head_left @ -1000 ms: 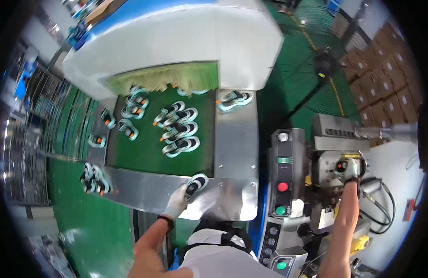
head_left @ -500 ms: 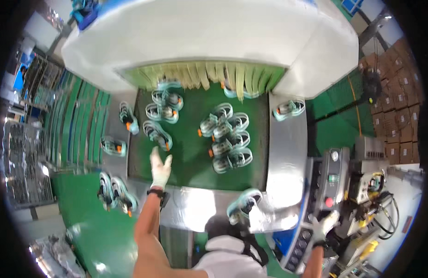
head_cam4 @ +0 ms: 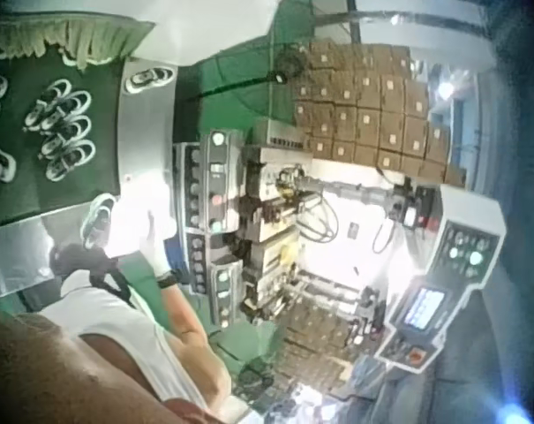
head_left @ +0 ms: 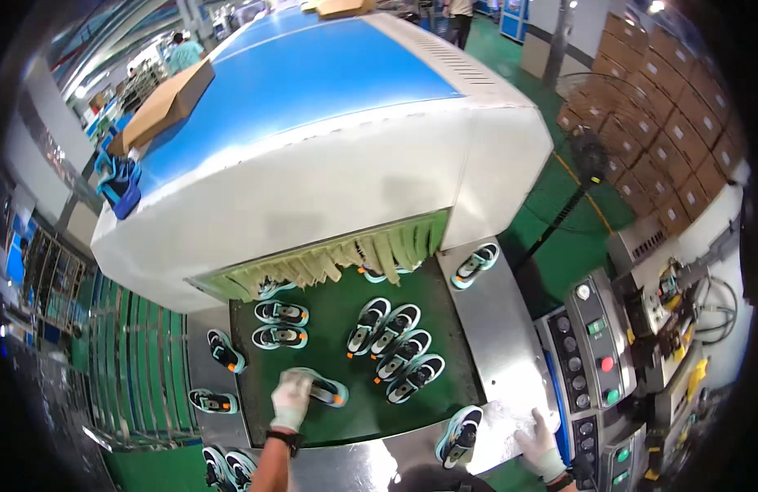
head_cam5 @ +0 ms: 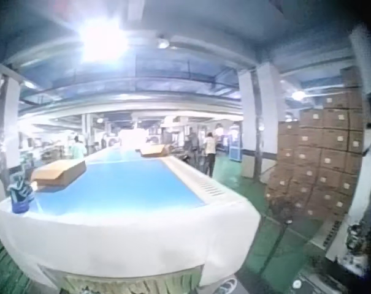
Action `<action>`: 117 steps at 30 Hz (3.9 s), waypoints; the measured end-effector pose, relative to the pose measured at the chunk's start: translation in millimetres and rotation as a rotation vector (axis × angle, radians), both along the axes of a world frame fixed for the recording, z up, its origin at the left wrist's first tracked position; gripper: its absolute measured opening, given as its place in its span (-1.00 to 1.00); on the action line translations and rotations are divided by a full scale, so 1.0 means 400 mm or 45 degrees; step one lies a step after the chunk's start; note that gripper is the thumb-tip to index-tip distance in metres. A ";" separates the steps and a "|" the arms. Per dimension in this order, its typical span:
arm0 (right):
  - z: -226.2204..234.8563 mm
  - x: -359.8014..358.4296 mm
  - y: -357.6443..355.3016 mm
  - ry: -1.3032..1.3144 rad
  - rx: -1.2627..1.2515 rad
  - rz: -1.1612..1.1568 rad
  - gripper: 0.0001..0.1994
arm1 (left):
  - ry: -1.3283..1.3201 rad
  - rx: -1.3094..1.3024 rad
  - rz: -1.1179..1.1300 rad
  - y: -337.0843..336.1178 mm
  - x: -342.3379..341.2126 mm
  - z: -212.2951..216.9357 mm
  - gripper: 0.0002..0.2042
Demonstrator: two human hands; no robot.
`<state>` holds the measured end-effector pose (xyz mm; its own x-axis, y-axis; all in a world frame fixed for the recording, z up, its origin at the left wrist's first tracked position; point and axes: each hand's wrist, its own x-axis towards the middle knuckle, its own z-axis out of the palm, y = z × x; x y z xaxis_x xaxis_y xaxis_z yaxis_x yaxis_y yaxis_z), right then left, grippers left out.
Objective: Processing athletic shoes through automated pressing and heating machines on a factory line.
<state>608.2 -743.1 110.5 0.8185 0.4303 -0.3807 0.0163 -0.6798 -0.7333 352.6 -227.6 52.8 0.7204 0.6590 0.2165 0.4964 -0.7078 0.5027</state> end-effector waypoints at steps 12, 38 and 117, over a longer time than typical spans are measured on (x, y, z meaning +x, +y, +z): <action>0.257 -0.091 -0.063 -0.496 0.478 -0.494 -0.49 | -0.281 -0.127 -1.691 -0.978 0.669 0.514 -0.85; 0.281 -0.502 -1.054 -0.393 1.807 -2.157 -0.38 | 0.081 -0.039 -1.633 -2.625 1.449 0.100 -0.41; 0.275 -1.078 -0.708 -1.155 0.802 -3.024 -0.56 | 0.870 -1.417 -2.829 -2.028 0.123 0.413 -0.43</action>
<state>177.2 -1026.1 220.6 -0.2727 -0.9515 -0.1424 0.2114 0.0851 -0.9737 401.7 -1038.6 218.1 -0.0168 -0.9970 0.0762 -0.0091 0.0764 0.9970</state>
